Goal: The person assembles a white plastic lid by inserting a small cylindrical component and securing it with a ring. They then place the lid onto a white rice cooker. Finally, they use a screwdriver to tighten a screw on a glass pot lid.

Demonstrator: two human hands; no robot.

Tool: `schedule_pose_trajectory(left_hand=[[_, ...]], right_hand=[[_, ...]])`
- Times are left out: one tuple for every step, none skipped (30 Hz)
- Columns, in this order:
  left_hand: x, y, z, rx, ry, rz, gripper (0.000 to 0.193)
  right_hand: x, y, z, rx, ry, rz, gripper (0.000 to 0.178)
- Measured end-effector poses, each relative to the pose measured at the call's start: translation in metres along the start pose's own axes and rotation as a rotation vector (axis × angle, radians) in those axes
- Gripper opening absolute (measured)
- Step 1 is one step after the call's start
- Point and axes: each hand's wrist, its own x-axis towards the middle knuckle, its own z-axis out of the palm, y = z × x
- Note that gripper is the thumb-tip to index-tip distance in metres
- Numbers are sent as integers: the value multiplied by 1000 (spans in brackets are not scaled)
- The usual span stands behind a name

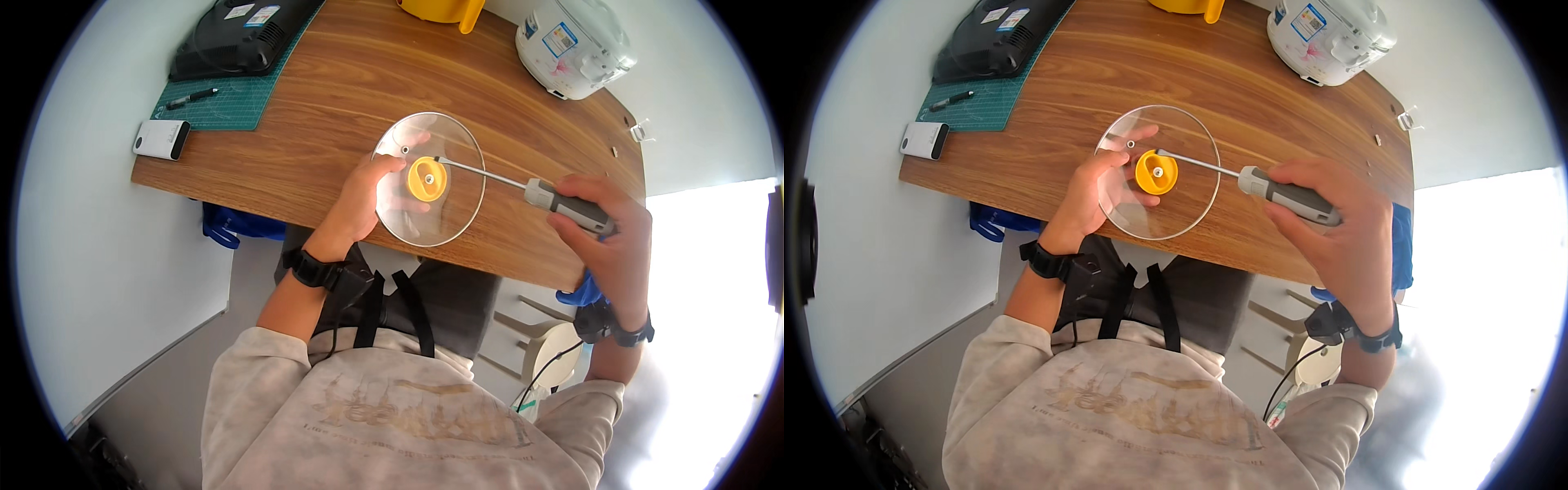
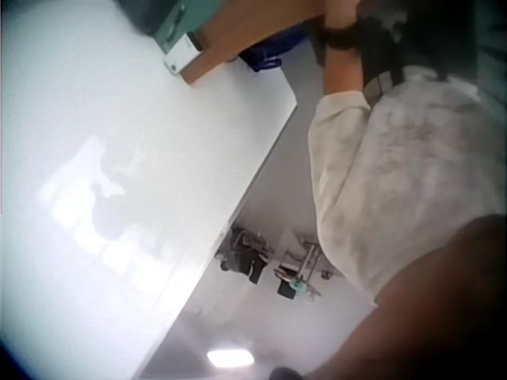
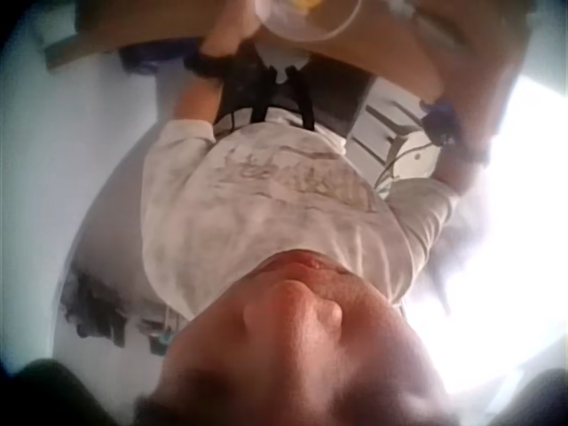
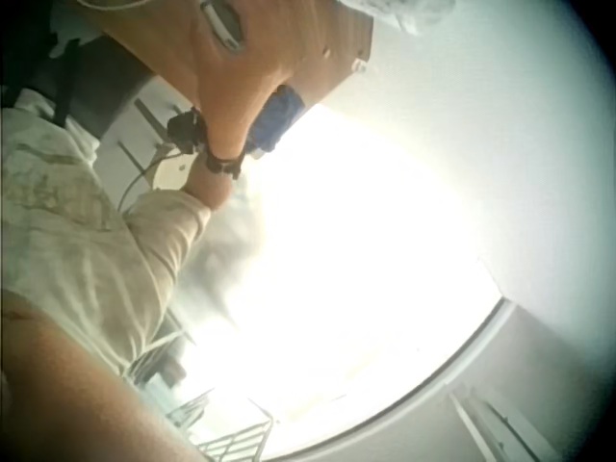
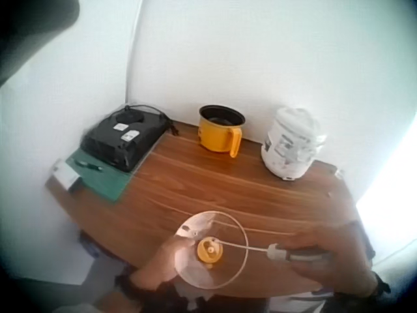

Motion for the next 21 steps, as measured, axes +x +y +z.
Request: schedule_pose_trajectory(left_hand=[[0,0,1,6,7,4,57],[-1,0,2,11,14,9,57],[-1,-1,1,11,26,2,57],[0,-3,-1,10,37,-6,58],[0,-5,-3,10,49,-13,58],[1,-8,-5,13,56,-2,59],[2,-11,-6,17,63,8,59],[3,-14,-7,20,69,18,60],[2,-13,-6,7,83,2,59],[1,-12,-4,-6,97,-13,59],[1,-11,-3,-20,111,-29,59],[2,-13,-6,-8,108,-21,58],[4,-16,-10,3,104,-14,58],[4,-18,-13,14,101,-6,57],[5,-18,-12,11,102,-5,57],[4,-18,-11,8,103,-3,57],[4,-17,-10,4,104,-1,57],[4,-16,-9,13,104,-1,57],[3,-15,-7,22,103,-1,57],[2,-13,-6,31,103,-1,57],[1,-10,-4,32,88,2,57]], right_hand=[[-1,0,1,-12,-5,12,24],[-2,2,3,-44,-21,-40,24],[-2,4,5,-73,-37,-97,24],[-1,6,7,-102,-53,-155,24],[-2,6,9,-102,-61,-150,24],[-3,5,11,-103,-69,-144,23],[-4,5,12,-104,-77,-138,23],[-4,6,13,-108,-84,-140,23],[-4,6,14,-112,-90,-141,23],[-5,7,15,-116,-96,-142,23],[-5,8,16,-112,-96,-139,23],[-4,8,16,-107,-95,-137,24],[-4,8,16,-102,-94,-135,24],[-4,8,16,-103,-95,-135,24],[-4,9,16,-107,-96,-131,24],[-4,9,16,-110,-96,-128,24],[-4,9,16,-108,-98,-128,24],[-3,9,17,-105,-100,-128,24],[-3,9,17,-103,-102,-128,24],[-3,10,18,-109,-98,-131,24],[-3,10,18,-115,-94,-135,24]])
